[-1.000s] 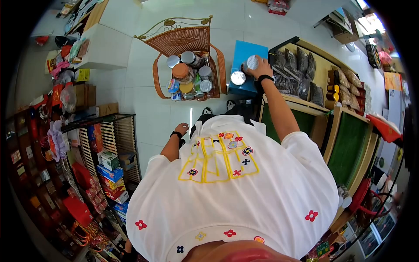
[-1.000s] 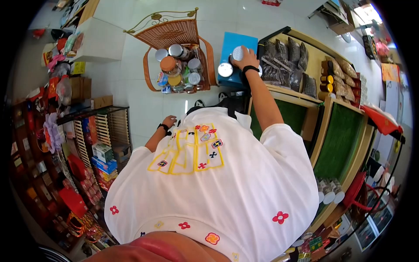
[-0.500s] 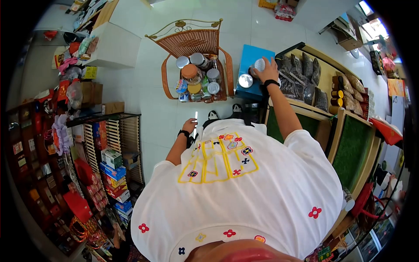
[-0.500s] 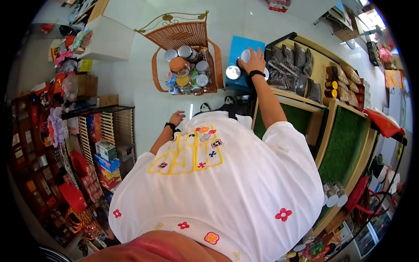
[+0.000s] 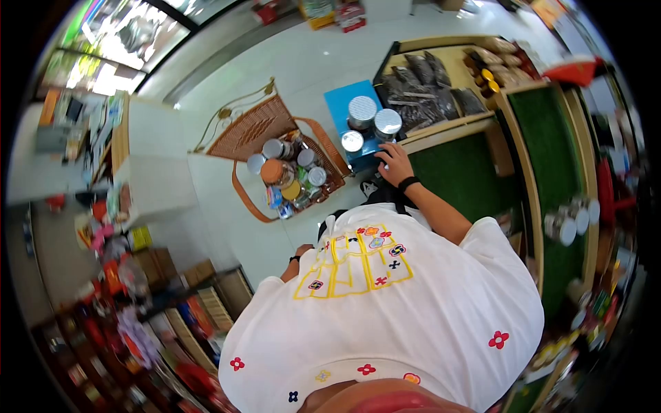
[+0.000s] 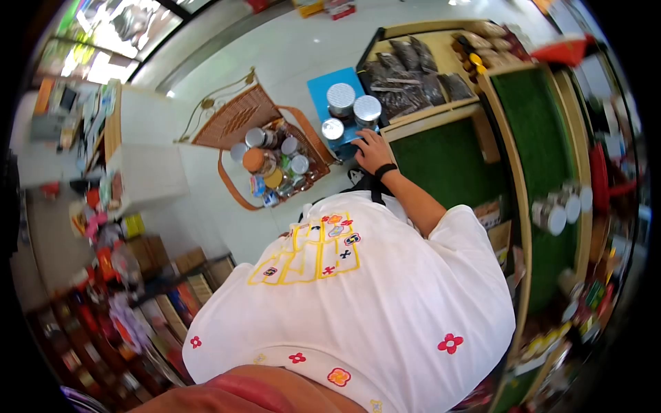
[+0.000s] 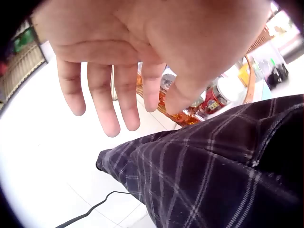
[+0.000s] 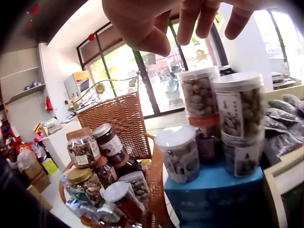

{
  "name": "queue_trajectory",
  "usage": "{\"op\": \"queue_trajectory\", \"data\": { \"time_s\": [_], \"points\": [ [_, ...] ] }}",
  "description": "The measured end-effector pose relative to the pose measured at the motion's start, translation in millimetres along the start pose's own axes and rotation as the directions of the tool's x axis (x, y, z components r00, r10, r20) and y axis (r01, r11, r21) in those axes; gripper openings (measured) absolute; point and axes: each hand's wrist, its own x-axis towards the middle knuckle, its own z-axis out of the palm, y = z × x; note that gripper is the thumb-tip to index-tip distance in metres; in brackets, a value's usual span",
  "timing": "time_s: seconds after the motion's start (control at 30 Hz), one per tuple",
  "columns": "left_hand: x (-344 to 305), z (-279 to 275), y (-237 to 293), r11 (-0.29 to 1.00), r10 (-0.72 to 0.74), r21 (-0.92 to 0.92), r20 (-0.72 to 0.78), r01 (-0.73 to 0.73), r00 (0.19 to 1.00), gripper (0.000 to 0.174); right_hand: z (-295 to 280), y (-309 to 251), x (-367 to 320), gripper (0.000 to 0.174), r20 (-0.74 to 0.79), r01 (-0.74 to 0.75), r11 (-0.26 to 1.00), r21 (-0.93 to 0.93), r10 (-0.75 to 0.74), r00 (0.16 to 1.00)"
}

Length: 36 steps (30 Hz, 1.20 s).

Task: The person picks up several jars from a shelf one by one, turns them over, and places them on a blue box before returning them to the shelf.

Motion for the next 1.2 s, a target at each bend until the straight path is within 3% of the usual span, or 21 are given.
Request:
{"op": "queue_trajectory", "data": {
  "time_s": [0.03, 0.07, 0.1, 0.17, 0.23, 0.3, 0.33, 0.37, 0.43, 0.47, 0.5, 0.6, 0.7, 0.73, 0.77, 0.83, 0.87, 0.93, 0.97, 1.03, 1.2],
  "points": [
    [8.4, -20.0, -4.7, 0.968, 0.242, 0.048, 0.058, -0.245, 0.969, 0.019, -9.2, -3.5, -15.1, 0.026, -0.022, -0.036, 0.999, -0.008, 0.036, 0.999],
    [12.1, -18.0, -21.7, 0.946, -0.053, -0.315, 0.088, 0.079, 0.995, 0.02, -14.5, -4.2, -30.8, 0.026, -0.05, -0.094, 0.995, -0.018, 0.093, 0.994],
    [10.1, -57.9, 7.6, 0.69, -0.344, -0.644, 0.111, 0.331, 0.932, 0.023, -19.1, -6.8, -46.4, 0.026, -0.079, -0.154, 0.988, -0.025, 0.151, 0.985],
    [33.7, -99.1, 23.6, 0.696, -0.361, -0.61, 0.158, 0.378, 0.919, 0.031, -27.4, -19.2, -75.1, 0.02, -0.212, -0.239, 0.969, -0.07, 0.219, 0.952],
    [68.6, -109.1, 7.3, 0.735, -0.264, -0.605, 0.161, 0.307, 0.951, 0.033, -31.4, -37.7, -109.4, 0.016, -0.216, -0.587, 0.809, 0.026, 0.578, 0.787],
    [89.9, -119.6, 10.6, 0.75, -0.182, -0.631, 0.091, 0.198, 0.979, 0.033, -22.7, -46.1, -148.3, 0.015, -0.075, -0.784, 0.614, 0.088, 0.789, 0.61],
    [95.0, -124.2, 16.2, 0.796, -0.155, -0.577, 0.1, 0.184, 0.983, 0.031, -2.2, -42.1, -175.7, 0.015, 0.084, -0.867, 0.496, 0.051, 0.863, 0.498],
    [100.2, -121.6, 16.6, 0.72, -0.121, -0.675, 0.108, 0.162, 0.987, 0.029, 8.0, -44.5, -201.2, 0.016, 0.242, -0.929, 0.37, 0.001, 0.901, 0.359],
    [102.1, -106.5, 12.1, 0.715, -0.127, -0.663, 0.187, 0.221, 0.974, 0.029, 9.5, -78.7, -230.1, 0.019, 0.551, -0.928, 0.331, -0.173, 0.813, 0.188],
    [100.4, -91.0, 6.8, 0.674, -0.044, -0.724, 0.162, 0.149, 0.986, 0.03, 12.7, -96.0, -246.4, 0.02, 0.562, -0.918, 0.362, -0.162, 0.798, 0.215],
    [94.7, -86.4, 10.3, 0.729, -0.087, -0.634, 0.291, 0.26, 0.953, 0.029, 25.4, -107.3, -268.5, 0.02, 0.574, -0.908, 0.392, -0.148, 0.782, 0.244],
    [62.2, -82.1, 39.3, 0.808, -0.203, -0.396, 0.507, 0.436, 0.838, 0.029, 41.9, -144.2, -323.7, 0.019, 0.424, -0.978, 0.195, -0.073, 0.893, 0.147],
    [52.8, -60.7, 30.3, 0.867, -0.19, -0.252, 0.63, 0.43, 0.753, 0.027, 59.3, -166.5, -389.2, 0.019, 0.284, -1.0, 0.014, -0.024, 0.959, 0.006],
    [53.0, -58.6, 34.0, 0.917, -0.18, -0.169, 0.635, 0.362, 0.751, 0.026, 50.6, -177.1, -402.0, 0.021, 0.339, -0.995, -0.099, 0.007, 0.936, -0.091],
    [54.2, -58.4, 38.5, 0.925, -0.173, -0.158, 0.635, 0.346, 0.753, 0.026, 43.0, -185.9, -413.0, 0.022, 0.341, -0.992, -0.126, -0.011, 0.932, -0.122],
    [61.7, -50.5, 40.3, 0.879, -0.125, -0.31, 0.583, 0.362, 0.803, 0.027, 37.5, -195.5, -442.0, 0.025, 0.366, -0.973, -0.227, -0.035, 0.903, -0.224],
    [68.0, -47.0, 40.2, 0.86, -0.079, -0.377, 0.57, 0.345, 0.818, 0.027, 37.7, -199.1, -455.8, 0.025, 0.356, -0.97, -0.241, -0.017, 0.905, -0.231],
    [81.6, -47.0, 47.5, 0.907, -0.03, -0.339, 0.542, 0.25, 0.84, 0.026, 42.1, -200.4, -488.4, 0.021, 0.163, -0.97, -0.245, 0.013, 0.957, -0.239],
    [85.4, -49.1, 55.7, 0.927, -0.021, -0.304, 0.541, 0.219, 0.841, 0.025, 40.9, -204.5, -503.4, 0.021, 0.155, -0.965, -0.259, 0.025, 0.955, -0.252],
    [92.4, -44.7, 67.8, 0.938, -0.037, -0.275, 0.526, 0.211, 0.85, 0.024, 30.9, -215.4, -518.0, 0.019, 0.083, -0.953, -0.204, 0.223, 0.978, -0.19],
    [85.9, -14.3, 122.7, 0.984, -0.108, -0.05, 0.584, 0.169, 0.805, 0.028, 15.8, -267.5, -566.3, 0.024, 0.062, -0.824, -0.29, 0.487, 0.953, -0.298]
  ]
}}
